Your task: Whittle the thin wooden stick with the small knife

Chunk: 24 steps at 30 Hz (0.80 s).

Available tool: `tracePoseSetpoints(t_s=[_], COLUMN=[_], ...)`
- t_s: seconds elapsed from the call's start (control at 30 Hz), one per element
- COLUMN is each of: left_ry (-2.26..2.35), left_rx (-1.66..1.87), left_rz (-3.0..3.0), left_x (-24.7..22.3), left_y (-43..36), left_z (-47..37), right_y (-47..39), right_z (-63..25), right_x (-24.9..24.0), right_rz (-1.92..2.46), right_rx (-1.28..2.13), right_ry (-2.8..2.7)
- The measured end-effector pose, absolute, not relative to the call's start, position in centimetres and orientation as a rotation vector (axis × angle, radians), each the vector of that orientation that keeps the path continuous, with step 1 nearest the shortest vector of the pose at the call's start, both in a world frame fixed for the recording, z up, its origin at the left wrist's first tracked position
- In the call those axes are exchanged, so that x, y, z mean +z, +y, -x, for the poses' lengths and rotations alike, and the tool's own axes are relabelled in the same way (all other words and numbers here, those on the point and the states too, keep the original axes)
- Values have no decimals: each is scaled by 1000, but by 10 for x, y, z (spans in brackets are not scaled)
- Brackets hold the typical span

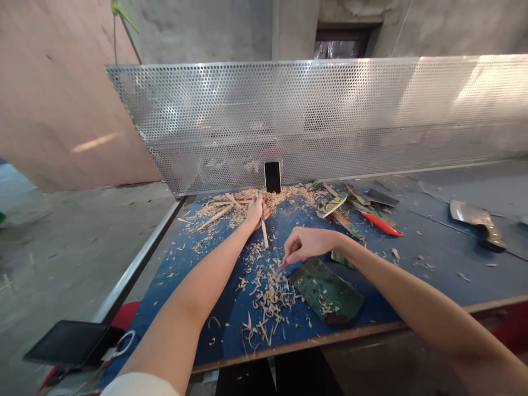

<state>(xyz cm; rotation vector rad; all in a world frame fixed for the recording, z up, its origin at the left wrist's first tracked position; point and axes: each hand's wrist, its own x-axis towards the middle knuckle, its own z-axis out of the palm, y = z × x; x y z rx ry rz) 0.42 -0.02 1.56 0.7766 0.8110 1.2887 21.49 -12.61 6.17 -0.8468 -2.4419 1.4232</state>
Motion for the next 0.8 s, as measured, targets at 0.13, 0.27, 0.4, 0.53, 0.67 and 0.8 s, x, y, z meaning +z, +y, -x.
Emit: tracePoseSetpoints(t_s=[0.13,0.27,0.4,0.53,0.67,0.8], left_ry=[822,840,829,819,826,823], left_rx=[1309,1307,1315,1319,1325,1321], left_rz=[-766,-766,-782,-769,-765,-785], left_x=[15,16,16,14,12,10], left_y=[2,2,2,5,7,8], left_z=[-4,-5,-4,-4,-5,-4], right_y=[-125,-113,-111,-117,-116,-114], right_z=[-220,-217,-211,-207,-204,-207], right_x=[63,47,33,30,29,34], right_rz=[868,942,979,964,978,956], right_rx=[1259,1077,1012,1003,1012,1110], right_ry=[-2174,-2056,-2202,-2296,-2316,-2352])
